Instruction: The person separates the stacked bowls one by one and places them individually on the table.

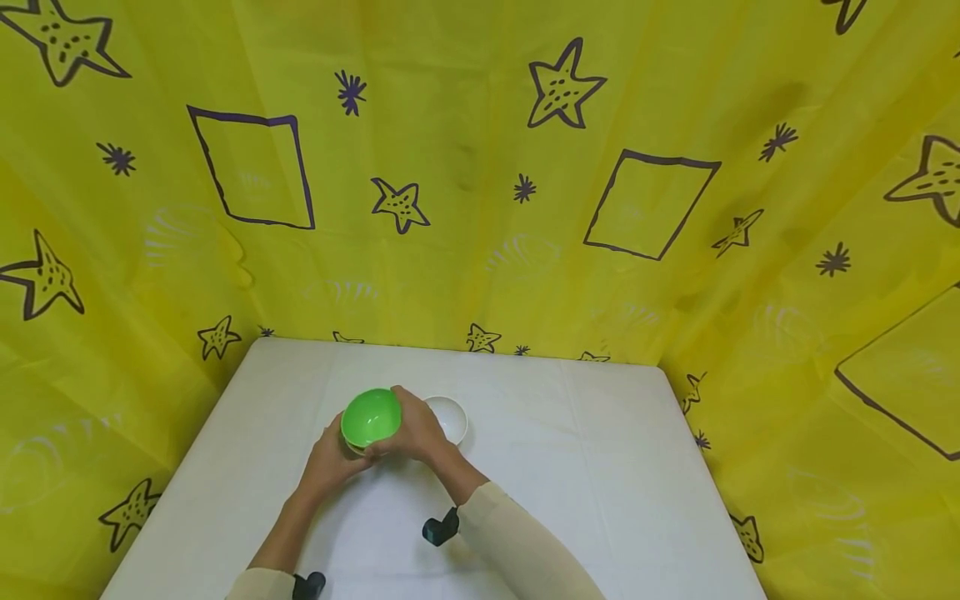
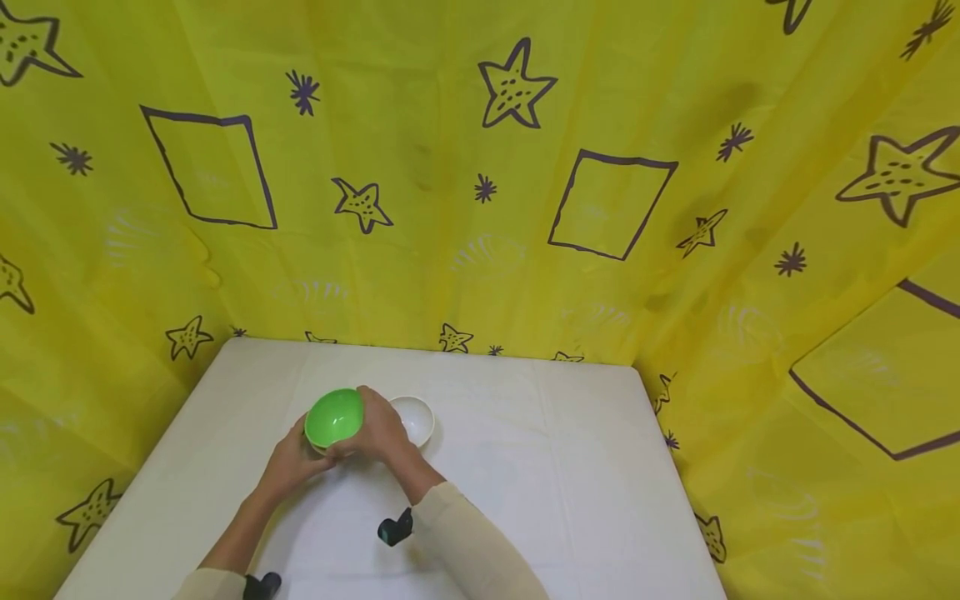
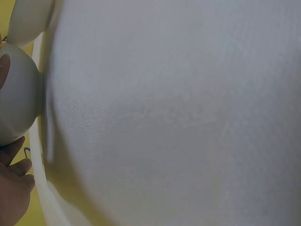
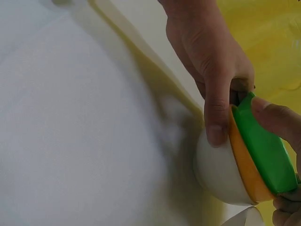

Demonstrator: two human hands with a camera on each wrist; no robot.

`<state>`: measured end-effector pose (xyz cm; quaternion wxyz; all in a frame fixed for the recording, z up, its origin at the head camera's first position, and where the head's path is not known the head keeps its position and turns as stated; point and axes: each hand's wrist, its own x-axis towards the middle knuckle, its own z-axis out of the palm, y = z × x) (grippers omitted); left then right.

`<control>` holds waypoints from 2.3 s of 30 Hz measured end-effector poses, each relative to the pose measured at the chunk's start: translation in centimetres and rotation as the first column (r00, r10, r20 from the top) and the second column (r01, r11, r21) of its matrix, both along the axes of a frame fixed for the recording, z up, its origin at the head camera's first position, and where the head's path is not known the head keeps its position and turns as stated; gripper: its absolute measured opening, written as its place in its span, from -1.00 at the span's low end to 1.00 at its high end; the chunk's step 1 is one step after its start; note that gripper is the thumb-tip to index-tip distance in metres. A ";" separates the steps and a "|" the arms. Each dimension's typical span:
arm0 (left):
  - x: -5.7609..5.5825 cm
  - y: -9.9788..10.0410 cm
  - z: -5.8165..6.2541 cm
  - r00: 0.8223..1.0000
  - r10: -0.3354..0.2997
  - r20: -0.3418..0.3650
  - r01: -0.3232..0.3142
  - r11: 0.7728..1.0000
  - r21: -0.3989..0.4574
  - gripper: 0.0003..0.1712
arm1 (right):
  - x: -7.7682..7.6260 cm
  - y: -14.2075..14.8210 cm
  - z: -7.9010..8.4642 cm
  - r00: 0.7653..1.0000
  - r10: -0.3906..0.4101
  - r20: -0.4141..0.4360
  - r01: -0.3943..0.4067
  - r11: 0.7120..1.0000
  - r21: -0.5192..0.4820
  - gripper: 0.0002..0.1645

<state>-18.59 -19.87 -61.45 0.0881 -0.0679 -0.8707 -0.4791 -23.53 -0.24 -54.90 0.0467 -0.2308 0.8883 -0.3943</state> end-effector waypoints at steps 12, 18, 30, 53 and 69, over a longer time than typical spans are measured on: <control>0.0 0.2 0.3 0.998 0.018 0.066 -0.016 1.000 -0.018 0.17 | 0.2 0.6 1.4 0.998 -0.051 -0.041 0.049 0.997 -0.055 0.04; 0.1 0.1 0.4 0.997 0.023 0.078 -0.021 0.999 -0.030 0.19 | 0.4 1.0 2.4 0.997 -0.070 -0.034 0.068 0.994 -0.081 0.04; -0.1 0.1 0.0 0.996 0.025 0.083 -0.021 0.999 -0.047 0.17 | 0.8 2.6 3.7 0.992 -0.128 -0.012 0.125 0.983 -0.138 0.18; -0.2 0.1 0.3 0.988 0.029 0.155 -0.018 0.997 -0.073 0.22 | 1.2 7.1 3.1 0.965 -0.260 0.040 0.262 0.934 -0.243 0.21; 0.0 0.2 0.3 0.992 0.020 0.121 -0.011 0.997 -0.078 0.21 | 2.0 11.6 1.2 0.925 -0.379 -0.002 0.367 0.897 -0.248 0.17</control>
